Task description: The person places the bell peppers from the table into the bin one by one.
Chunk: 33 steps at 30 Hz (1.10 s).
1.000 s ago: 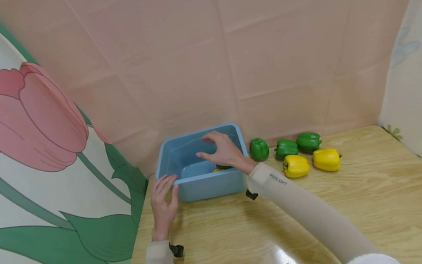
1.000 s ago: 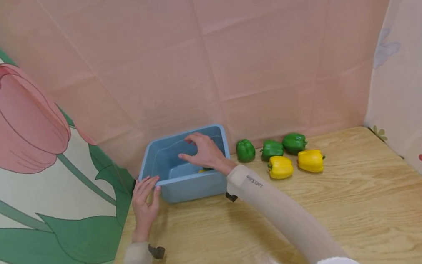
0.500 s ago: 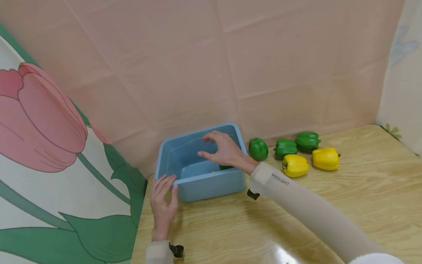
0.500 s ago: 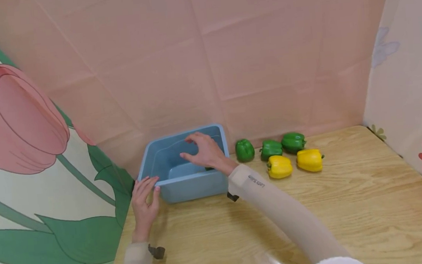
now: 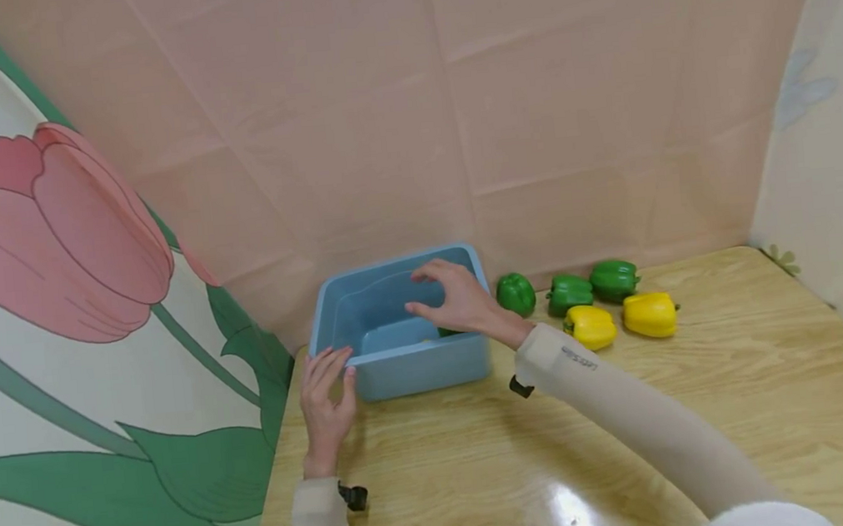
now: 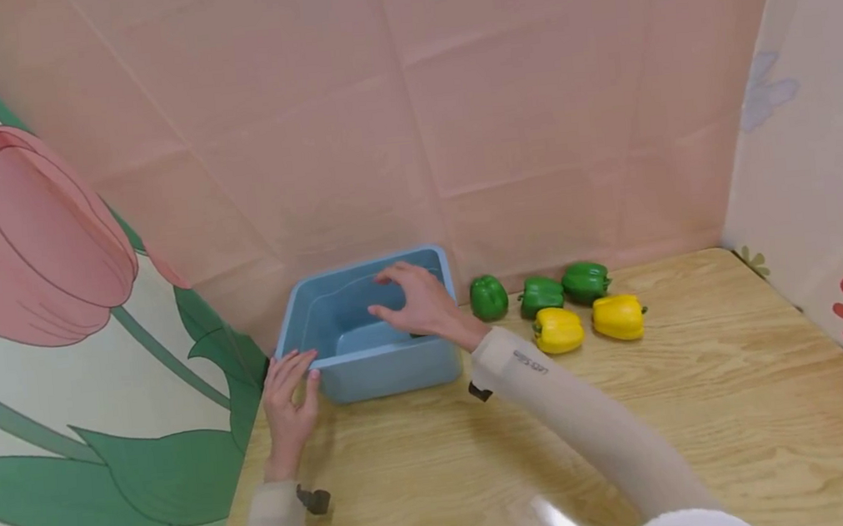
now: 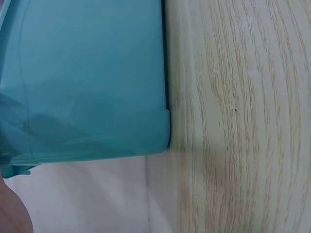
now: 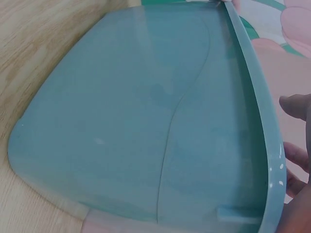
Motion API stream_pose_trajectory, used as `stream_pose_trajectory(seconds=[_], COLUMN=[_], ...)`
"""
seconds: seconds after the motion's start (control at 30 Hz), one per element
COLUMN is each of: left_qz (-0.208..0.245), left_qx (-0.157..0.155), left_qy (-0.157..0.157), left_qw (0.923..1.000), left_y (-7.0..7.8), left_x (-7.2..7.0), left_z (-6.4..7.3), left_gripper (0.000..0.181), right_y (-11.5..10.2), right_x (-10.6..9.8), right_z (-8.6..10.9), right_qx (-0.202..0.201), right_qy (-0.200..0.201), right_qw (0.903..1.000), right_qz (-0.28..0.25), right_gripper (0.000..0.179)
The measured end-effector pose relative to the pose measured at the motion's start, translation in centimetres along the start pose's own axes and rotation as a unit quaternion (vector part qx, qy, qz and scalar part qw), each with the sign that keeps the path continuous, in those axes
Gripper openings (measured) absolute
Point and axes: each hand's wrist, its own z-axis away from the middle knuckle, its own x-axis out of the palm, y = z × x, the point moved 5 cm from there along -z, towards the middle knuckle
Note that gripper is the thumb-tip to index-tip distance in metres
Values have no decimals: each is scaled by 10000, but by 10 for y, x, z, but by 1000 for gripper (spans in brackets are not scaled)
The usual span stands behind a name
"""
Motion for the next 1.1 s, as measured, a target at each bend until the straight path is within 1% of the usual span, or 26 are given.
stream_pose_trajectory(seconds=[0.47, 0.77, 1.1], left_qz=[-14, -36, -43], left_qx=[71, 83, 151], left_qy=[-21, 17, 27], left_qw=[10000, 10000, 9999], left_y=[0, 0, 1], left_x=[0, -1, -1], left_z=[-1, -1, -3], left_gripper=[34, 34, 34], right_y=[-5, -2, 0], right_x=[-13, -19, -25], right_z=[9, 12, 19], right_qx=[-86, -87, -146], right_qy=[-74, 34, 149], right_qw=[9995, 9992, 9992], right_qz=[279, 385, 343], right_gripper=[54, 54, 54])
